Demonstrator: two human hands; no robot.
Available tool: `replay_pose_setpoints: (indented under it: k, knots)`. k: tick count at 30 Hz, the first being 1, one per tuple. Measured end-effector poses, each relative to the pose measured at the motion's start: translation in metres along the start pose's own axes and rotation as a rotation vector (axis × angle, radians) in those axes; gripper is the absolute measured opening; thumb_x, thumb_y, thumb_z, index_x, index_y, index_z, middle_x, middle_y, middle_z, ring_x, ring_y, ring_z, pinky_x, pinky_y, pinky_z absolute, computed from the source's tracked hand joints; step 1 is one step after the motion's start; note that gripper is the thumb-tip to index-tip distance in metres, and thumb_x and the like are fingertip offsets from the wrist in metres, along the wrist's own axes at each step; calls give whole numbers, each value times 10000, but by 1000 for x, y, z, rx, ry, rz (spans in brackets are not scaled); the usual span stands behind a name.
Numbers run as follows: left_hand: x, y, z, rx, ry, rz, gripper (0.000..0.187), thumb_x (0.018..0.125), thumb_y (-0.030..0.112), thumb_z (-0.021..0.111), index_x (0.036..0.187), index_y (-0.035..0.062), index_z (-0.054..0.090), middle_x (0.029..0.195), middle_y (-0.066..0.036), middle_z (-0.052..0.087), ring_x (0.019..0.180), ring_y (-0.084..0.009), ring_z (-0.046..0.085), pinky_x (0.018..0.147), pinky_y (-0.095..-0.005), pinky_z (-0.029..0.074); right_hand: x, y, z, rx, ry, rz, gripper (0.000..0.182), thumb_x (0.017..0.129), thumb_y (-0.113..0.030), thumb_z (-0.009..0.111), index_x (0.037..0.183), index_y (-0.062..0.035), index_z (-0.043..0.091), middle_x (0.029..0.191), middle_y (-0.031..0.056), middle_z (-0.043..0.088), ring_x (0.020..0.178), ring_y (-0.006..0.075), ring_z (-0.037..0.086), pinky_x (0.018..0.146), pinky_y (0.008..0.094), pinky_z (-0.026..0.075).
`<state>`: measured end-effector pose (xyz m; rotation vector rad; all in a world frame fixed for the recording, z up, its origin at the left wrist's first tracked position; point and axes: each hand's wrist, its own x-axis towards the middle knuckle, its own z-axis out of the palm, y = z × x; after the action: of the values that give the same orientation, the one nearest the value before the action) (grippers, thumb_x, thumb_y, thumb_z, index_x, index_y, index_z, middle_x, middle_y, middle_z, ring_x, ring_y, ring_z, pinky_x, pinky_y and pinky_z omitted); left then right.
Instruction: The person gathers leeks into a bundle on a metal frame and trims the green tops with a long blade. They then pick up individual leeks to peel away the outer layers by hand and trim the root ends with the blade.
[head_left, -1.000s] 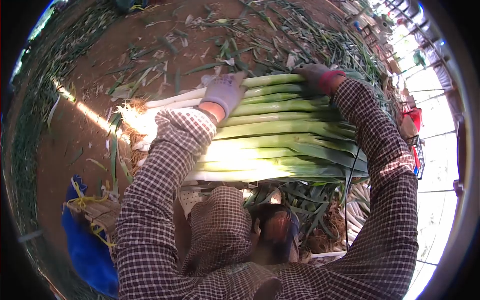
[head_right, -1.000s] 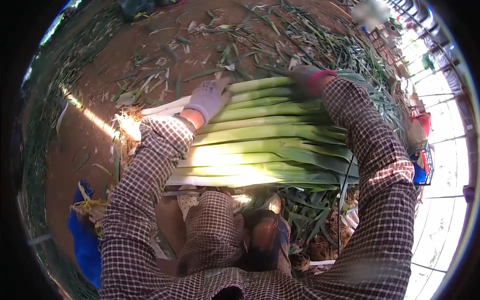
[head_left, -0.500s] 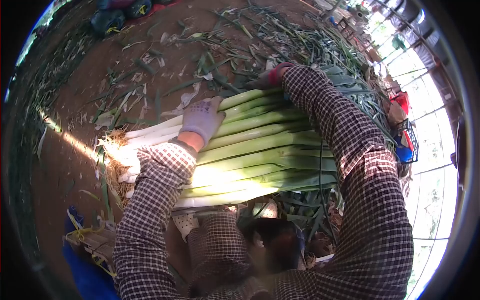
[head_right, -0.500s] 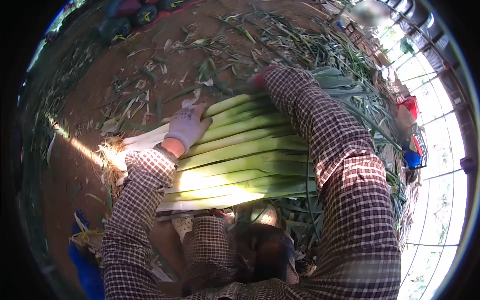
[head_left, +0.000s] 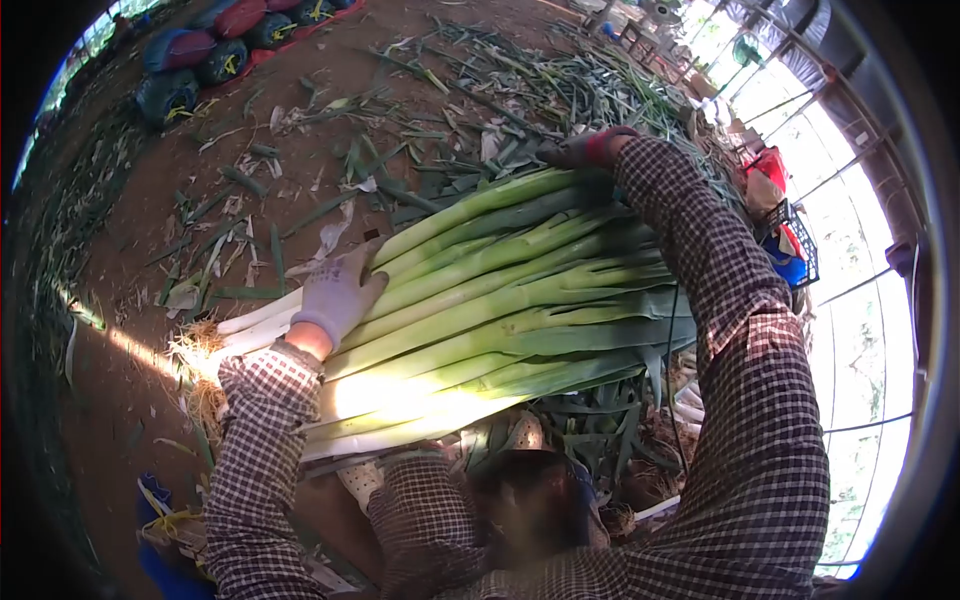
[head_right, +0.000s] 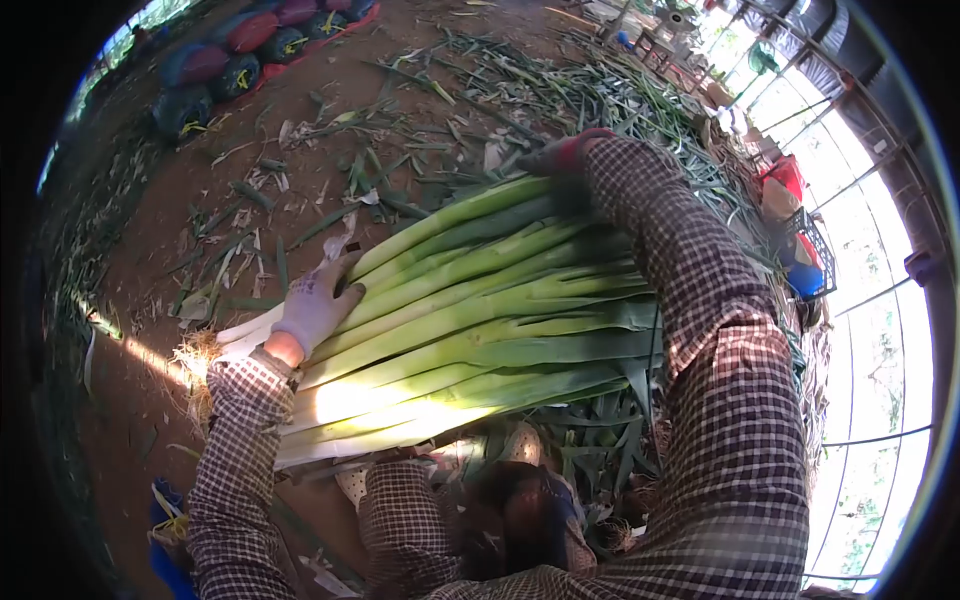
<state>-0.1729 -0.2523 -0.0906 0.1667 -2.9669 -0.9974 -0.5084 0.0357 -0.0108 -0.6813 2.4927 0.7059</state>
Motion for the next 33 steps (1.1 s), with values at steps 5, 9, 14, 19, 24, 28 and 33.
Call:
replay_pose_setpoints:
  k: [5, 9, 14, 19, 24, 28, 33]
  knots:
    - [-1, 1, -4, 17, -12, 3, 540, 878, 299, 618, 1387, 162, 501, 1219, -192, 621, 1142, -373, 563, 1008, -443, 410, -29, 27, 34, 183, -45, -190, 604, 997, -510, 292, 1398, -100, 481, 1346, 181, 557, 1273, 315, 516, 1077, 424, 375]
    - [1, 1, -6, 47, -57, 21, 536, 873, 278, 614, 1384, 158, 504, 1220, -191, 617, 1157, -372, 549, 1022, -445, 398, -16, 58, 49, 464, -86, -268, 509, 1004, -405, 335, 1363, -91, 514, 1340, 172, 562, 1281, 306, 508, 1073, 407, 383]
    - [6, 4, -5, 132, -51, 60, 537, 910, 319, 558, 1416, 176, 454, 1202, -195, 630, 1133, -360, 585, 940, -461, 467, -9, 65, 86, 659, -115, -302, 399, 1013, -275, 388, 1319, -80, 554, 1331, 162, 568, 1292, 295, 498, 1069, 386, 393]
    - [11, -7, 0, 198, -67, 114, 538, 928, 298, 526, 1430, 140, 415, 1178, -202, 631, 1093, -368, 598, 932, -471, 465, 5, 64, 87, 693, -73, -310, 384, 1002, -259, 432, 1317, -78, 556, 1322, 167, 573, 1253, 297, 523, 1044, 386, 409]
    - [9, -1, 10, 289, -65, 105, 533, 956, 260, 467, 1455, 109, 353, 1175, -192, 629, 1065, -367, 609, 940, -475, 453, 10, 60, 94, 726, -17, -307, 398, 985, -270, 473, 1326, -80, 549, 1314, 176, 579, 1201, 302, 556, 1014, 391, 427]
    - [18, 2, 6, 358, -108, 43, 542, 953, 262, 468, 1455, 98, 345, 1222, -198, 611, 1097, -372, 597, 953, -481, 444, 23, 57, 91, 664, 90, -318, 414, 972, -280, 507, 1333, -81, 543, 1307, 184, 584, 1160, 306, 582, 991, 395, 441]
    - [16, 16, -2, 289, -191, -69, 567, 947, 275, 472, 1474, 121, 330, 1292, -202, 579, 1161, -387, 567, 968, -511, 438, -12, 54, 3, 269, 214, -206, 453, 957, -319, 542, 1345, -86, 532, 1308, 183, 585, 1115, 317, 611, 965, 407, 460]
